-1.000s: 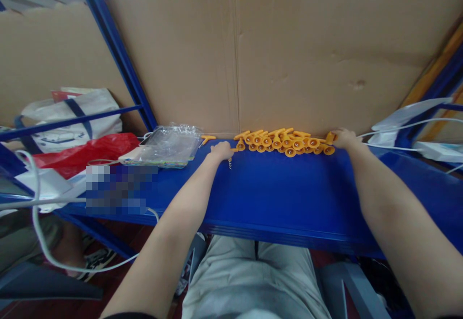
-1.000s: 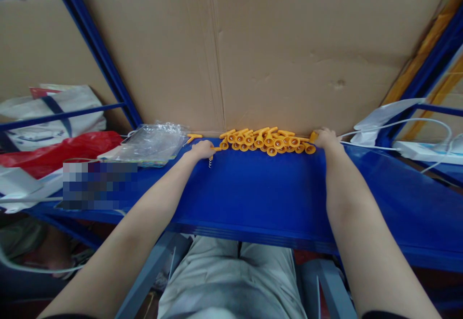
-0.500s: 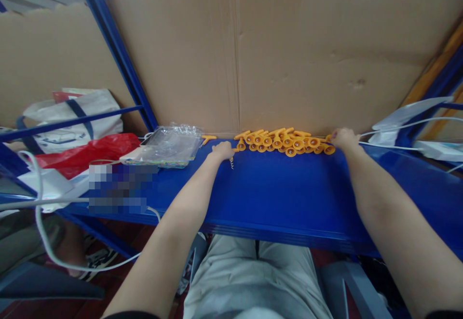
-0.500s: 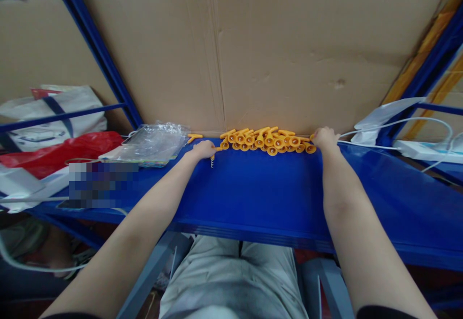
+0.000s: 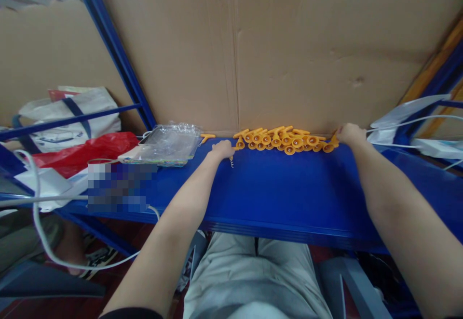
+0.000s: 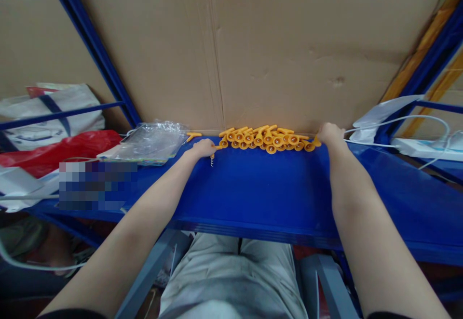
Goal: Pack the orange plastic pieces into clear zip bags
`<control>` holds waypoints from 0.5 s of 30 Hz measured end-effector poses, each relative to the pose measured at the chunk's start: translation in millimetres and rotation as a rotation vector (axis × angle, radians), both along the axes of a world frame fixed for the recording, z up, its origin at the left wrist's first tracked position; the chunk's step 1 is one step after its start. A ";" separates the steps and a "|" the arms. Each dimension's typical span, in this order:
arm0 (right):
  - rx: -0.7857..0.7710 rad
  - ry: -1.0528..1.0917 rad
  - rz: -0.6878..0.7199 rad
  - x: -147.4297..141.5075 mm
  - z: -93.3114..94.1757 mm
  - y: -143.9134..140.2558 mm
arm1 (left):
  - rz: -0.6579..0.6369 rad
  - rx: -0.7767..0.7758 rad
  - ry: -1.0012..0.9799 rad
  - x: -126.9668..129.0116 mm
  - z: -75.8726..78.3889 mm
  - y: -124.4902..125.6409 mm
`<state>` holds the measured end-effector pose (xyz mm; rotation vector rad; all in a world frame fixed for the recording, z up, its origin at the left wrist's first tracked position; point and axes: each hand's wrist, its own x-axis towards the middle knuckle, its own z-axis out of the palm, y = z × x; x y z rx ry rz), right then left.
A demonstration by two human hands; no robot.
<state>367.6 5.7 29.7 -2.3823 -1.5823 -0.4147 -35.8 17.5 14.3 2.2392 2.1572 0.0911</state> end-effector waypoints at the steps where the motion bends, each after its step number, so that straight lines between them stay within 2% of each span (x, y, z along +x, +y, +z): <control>1: -0.038 0.017 -0.015 1.5 1.2 -1.3 | -0.001 -0.003 0.004 0.3 0.5 -0.7; 3: -0.106 0.064 -0.052 5.0 2.7 -2.9 | -0.004 -0.013 0.007 0.9 1.5 -2.0; 7: -0.111 0.080 -0.021 13.9 1.0 -0.8 | -0.010 -0.011 0.002 1.7 2.3 -3.7; 15: -0.168 0.057 -0.082 19.4 -0.9 -5.3 | -0.020 -0.018 0.001 0.7 0.9 -0.3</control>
